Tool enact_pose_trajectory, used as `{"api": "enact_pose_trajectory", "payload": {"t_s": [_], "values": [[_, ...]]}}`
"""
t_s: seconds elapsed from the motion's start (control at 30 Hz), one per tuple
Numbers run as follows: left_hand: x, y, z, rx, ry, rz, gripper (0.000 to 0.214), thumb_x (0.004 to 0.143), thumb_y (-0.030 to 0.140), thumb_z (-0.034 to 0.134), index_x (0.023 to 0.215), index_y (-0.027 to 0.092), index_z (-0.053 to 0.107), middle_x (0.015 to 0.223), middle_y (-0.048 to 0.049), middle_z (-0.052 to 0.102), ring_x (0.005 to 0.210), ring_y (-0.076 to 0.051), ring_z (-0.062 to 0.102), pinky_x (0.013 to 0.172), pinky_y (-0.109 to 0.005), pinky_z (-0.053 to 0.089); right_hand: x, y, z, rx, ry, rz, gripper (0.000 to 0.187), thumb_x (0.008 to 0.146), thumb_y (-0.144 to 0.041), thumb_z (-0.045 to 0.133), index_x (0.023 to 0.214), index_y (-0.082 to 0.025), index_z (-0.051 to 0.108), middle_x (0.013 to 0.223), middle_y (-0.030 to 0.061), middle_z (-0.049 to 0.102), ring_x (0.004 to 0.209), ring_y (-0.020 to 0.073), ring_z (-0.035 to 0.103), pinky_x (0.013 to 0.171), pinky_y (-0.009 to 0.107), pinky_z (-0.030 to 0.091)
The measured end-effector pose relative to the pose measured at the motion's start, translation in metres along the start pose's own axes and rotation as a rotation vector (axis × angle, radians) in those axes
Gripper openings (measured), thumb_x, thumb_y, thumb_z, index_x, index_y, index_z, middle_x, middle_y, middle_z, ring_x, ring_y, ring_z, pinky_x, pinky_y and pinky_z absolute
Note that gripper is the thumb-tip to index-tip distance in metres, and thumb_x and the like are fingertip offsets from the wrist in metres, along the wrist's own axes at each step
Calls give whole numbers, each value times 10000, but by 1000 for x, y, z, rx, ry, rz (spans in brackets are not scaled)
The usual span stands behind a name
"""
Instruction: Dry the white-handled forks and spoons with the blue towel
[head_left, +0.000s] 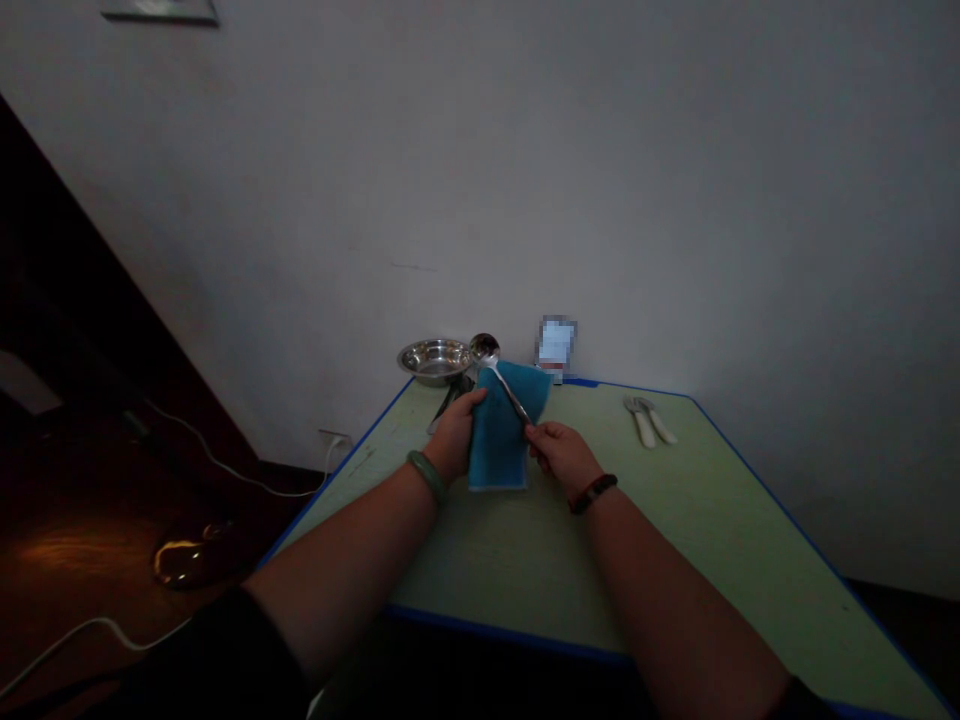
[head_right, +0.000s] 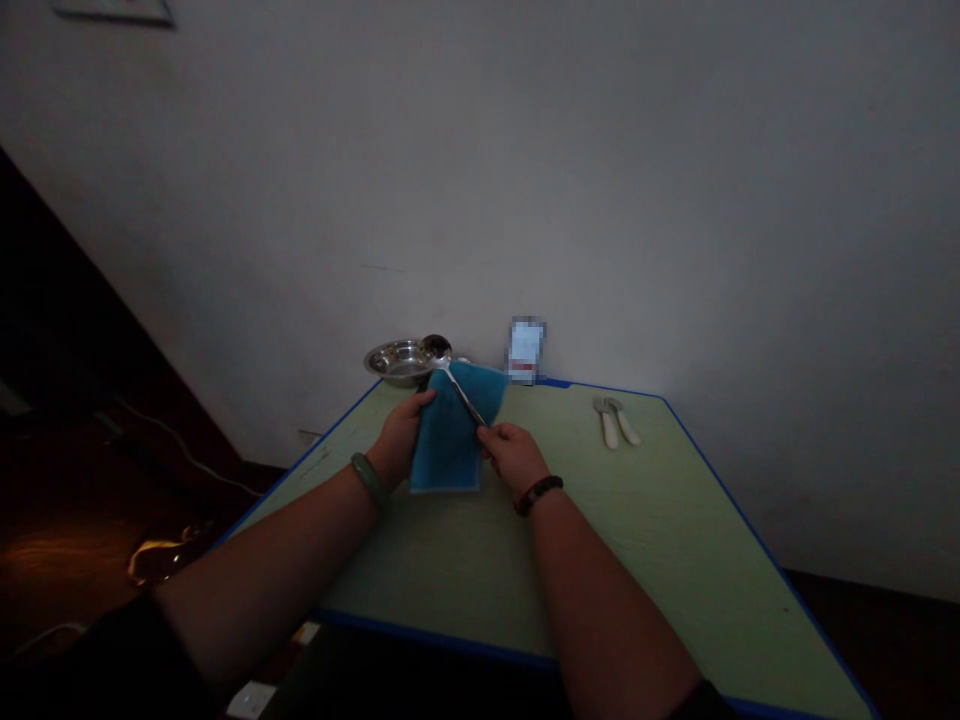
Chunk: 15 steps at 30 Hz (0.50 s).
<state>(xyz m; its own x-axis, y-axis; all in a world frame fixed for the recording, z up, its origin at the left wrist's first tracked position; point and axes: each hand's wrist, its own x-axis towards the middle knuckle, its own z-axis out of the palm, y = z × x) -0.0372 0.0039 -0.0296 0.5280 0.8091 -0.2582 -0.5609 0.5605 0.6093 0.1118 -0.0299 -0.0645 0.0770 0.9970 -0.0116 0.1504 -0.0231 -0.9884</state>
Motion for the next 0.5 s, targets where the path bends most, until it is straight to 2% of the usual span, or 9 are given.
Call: {"api": "enact_pose_trajectory", "payload": {"t_s": [0.3,0.5], "values": [[5,6,-6,-61,-20,105,351,711,368,403,818,119,626,679,-75,662,758,-254,612,740,-417,465,-1,-1,-1,-5,-10,47,289,625,-456,522,582,-171,498,498,-41,457,384,56,347,368,211,228],[7,10,-9,-91,0,186,334,700,348,418,815,105,617,674,-89,658,747,-264,612,744,-435,458,0,0,-5,49,39,47,249,621,-411,521,593,-165,508,501,-33,483,378,58,370,349,204,235]]}}
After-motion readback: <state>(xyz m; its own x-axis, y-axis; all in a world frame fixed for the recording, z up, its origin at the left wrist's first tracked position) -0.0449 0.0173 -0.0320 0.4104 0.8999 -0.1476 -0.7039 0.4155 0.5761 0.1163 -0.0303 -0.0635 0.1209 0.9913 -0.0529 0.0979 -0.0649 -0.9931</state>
